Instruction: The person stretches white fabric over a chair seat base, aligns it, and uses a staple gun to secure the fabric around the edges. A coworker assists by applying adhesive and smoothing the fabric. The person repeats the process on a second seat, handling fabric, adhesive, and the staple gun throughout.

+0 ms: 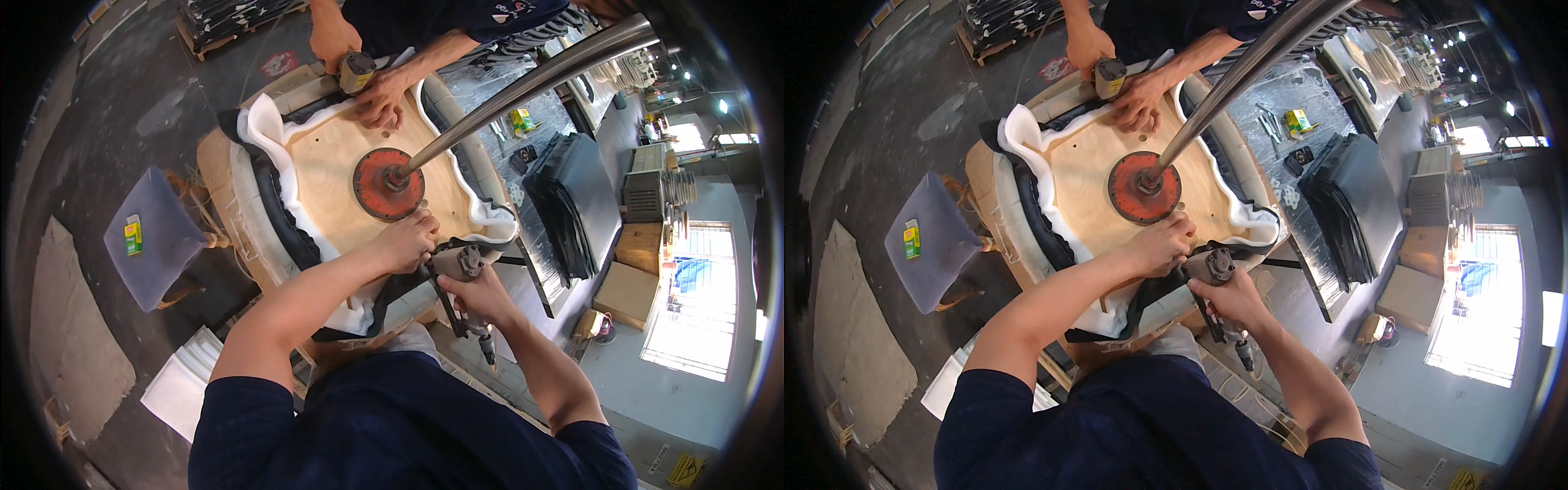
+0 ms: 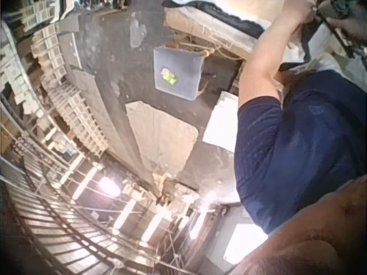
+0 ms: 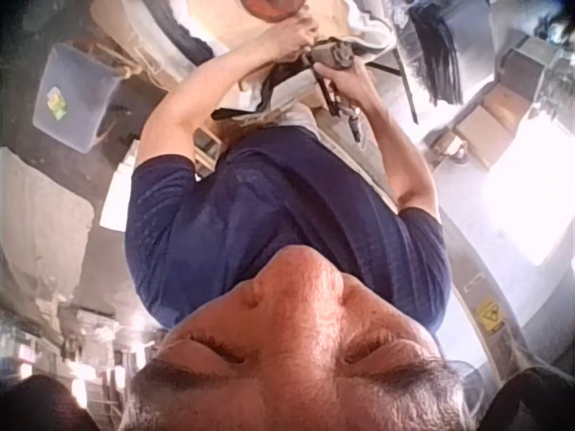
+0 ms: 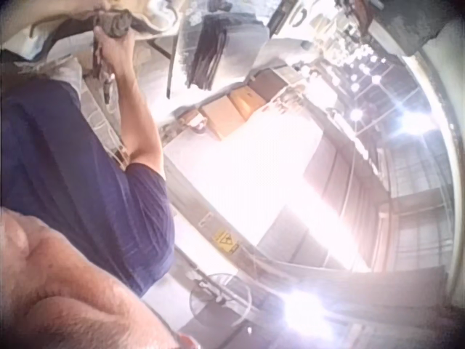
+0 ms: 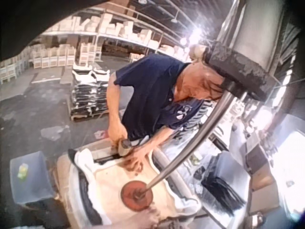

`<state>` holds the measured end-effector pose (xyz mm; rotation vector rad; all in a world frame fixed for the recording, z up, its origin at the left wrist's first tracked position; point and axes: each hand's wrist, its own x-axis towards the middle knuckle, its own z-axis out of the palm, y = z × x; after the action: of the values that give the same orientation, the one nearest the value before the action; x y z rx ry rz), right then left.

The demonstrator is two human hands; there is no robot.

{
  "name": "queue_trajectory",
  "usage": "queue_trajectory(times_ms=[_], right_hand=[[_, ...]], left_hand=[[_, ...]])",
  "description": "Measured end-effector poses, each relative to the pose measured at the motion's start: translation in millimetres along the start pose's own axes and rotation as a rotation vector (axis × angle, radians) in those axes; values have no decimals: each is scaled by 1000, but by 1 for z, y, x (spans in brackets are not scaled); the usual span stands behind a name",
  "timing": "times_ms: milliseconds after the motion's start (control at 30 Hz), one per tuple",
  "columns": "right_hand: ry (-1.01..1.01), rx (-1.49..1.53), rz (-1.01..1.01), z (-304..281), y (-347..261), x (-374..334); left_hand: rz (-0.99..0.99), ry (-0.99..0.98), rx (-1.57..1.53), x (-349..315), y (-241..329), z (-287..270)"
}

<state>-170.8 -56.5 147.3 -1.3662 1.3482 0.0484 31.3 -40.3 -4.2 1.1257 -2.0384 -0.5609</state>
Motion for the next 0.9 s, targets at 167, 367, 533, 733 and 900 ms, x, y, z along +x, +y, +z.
queue_trajectory(times_ms=[167,367,533,733,900], right_hand=[[9,-89,23,6,1,0],[26,-279,2,12,-11,4],[103,-113,-78,13,6,-7],[158,-52,-44,12,17,-14],[35,-75,23,10,12,-10]], left_hand=[[11,-21,-54,-1,-4,-1],[2,-51,-51,2,-8,-1],[-7,-107,15,-5,-2,-7],[-72,-136,43,-38,15,-17],[-48,-43,-20,-45,10,-14]])
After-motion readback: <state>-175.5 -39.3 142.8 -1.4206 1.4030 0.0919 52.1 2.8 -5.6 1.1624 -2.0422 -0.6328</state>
